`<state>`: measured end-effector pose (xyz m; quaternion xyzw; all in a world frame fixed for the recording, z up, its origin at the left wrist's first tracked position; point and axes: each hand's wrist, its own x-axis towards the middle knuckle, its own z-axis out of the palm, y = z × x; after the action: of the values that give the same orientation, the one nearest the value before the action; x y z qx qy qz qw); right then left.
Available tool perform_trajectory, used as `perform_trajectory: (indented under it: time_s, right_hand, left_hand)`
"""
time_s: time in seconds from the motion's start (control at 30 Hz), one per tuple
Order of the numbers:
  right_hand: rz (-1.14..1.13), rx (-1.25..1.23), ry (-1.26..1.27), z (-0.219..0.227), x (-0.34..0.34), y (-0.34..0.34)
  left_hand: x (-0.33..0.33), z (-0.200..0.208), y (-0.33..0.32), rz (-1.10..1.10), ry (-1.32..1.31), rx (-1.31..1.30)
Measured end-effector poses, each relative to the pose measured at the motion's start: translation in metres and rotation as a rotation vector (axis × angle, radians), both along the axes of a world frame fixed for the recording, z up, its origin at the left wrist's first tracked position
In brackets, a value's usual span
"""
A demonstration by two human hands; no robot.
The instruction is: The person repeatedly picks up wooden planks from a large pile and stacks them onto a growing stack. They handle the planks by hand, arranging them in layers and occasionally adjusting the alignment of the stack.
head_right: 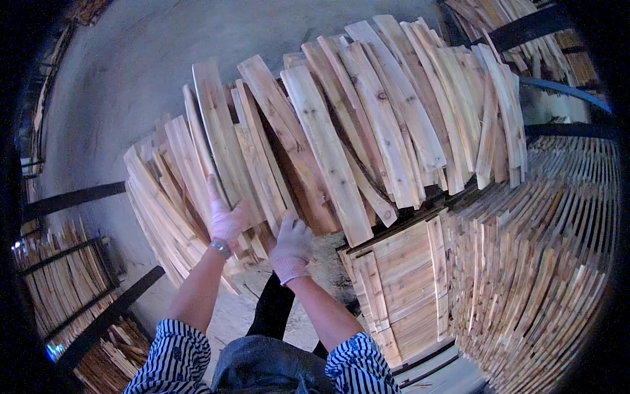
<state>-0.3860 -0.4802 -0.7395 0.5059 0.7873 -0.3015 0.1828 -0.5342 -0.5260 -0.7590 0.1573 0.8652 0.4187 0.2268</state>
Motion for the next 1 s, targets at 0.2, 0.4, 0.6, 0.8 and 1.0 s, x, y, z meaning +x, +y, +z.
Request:
perform_trajectory:
  time_s: [0.2, 0.4, 0.6, 0.8, 1.0]
  right_hand:
    - [-0.012, -0.181, 0.014, 0.035, -0.017, -0.010]
    - [-0.143, -0.177, 0.067, -0.008, -0.010, 0.013]
    - [-0.145, -0.484, 0.086, 0.023, 0.026, 0.011]
    - [-0.369, -0.865, 0.535, 0.052, 0.154, -0.093]
    - [-0.664, -1.133, 0.308, 0.011, 0.158, -0.122]
  left_hand:
    - [-0.029, 0.023, -0.032, 0.275, -0.522, 0.166]
    - [-0.014, -0.005, -0.017, 0.314, -0.565, 0.123]
    - [0.007, 0.019, -0.058, 0.168, -0.553, -0.072]
    - [0.088, 0.099, -0.166, 0.184, -0.998, 0.144]
    - [0.085, 0.033, -0.208, 0.323, -1.338, 0.085]
